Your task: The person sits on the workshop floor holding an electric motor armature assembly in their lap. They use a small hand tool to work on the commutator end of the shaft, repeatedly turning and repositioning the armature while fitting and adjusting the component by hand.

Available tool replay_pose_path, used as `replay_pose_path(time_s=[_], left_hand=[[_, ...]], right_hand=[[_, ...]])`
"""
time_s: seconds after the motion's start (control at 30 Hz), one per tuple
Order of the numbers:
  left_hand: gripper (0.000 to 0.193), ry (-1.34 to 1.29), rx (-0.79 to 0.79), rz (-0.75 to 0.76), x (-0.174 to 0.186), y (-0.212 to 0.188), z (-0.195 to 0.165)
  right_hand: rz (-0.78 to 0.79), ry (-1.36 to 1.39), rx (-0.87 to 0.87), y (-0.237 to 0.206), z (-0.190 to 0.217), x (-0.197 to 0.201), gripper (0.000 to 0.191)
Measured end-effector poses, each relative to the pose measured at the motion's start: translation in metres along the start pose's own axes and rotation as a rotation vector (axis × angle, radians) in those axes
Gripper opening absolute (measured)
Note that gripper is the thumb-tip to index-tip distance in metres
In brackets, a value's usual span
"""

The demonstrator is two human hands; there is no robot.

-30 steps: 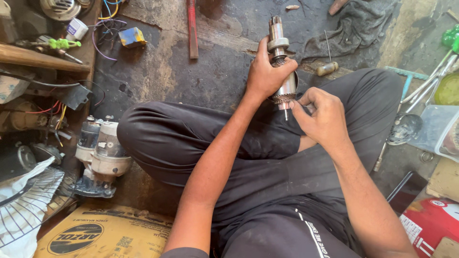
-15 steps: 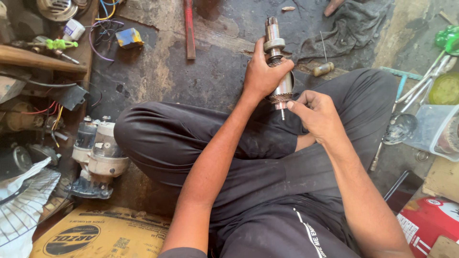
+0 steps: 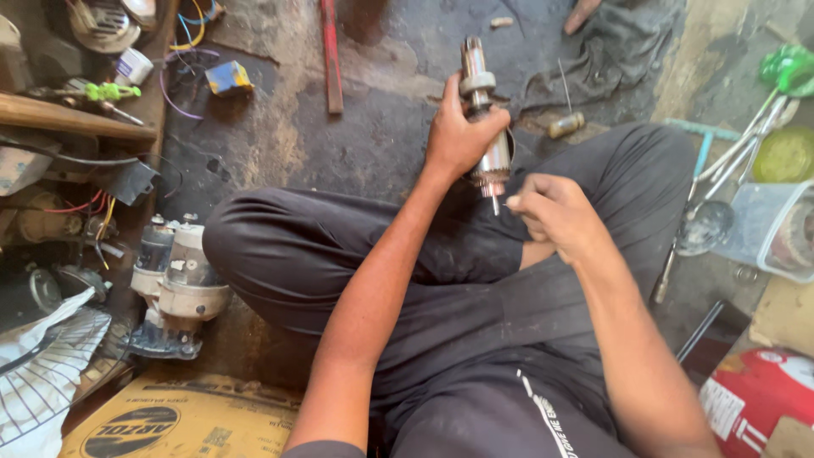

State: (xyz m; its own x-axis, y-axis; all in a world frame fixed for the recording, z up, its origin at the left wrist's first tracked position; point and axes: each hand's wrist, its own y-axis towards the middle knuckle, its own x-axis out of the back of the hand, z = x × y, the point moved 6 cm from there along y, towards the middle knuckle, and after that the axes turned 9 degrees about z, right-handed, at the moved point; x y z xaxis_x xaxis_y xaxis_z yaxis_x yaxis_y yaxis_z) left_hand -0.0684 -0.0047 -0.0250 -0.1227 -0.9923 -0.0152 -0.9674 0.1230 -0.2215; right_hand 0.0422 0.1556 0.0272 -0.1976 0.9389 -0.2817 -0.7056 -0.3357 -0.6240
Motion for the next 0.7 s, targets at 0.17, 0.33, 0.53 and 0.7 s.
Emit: replay_pose_path(time_s=[0.17, 0.33, 0.53, 0.7], left_hand=[[0.080, -0.221, -0.101, 0.165, -0.005, 0.003, 0.008], [0.081, -0.385, -0.158, 0.342, -0.005, 0.005, 0.014], [0.079, -0.386, -0.156, 0.372, -0.003, 0.004, 0.011], [0.079, -0.278, -0.152, 0.324, -0.002, 0.003, 0.011]], right_hand=[[-0.310, -0.082, 0.153, -0.012, -0.004, 0.020, 0.020], [-0.267, -0.329, 0.362, -0.012, -0.005, -0.005, 0.019], [-0.409, -0.599, 0.425, -0.019, 0.020, -0.030, 0.022], [-0.420, -0.790, 0.483, -0.029, 0.047, -0.046, 0.022]])
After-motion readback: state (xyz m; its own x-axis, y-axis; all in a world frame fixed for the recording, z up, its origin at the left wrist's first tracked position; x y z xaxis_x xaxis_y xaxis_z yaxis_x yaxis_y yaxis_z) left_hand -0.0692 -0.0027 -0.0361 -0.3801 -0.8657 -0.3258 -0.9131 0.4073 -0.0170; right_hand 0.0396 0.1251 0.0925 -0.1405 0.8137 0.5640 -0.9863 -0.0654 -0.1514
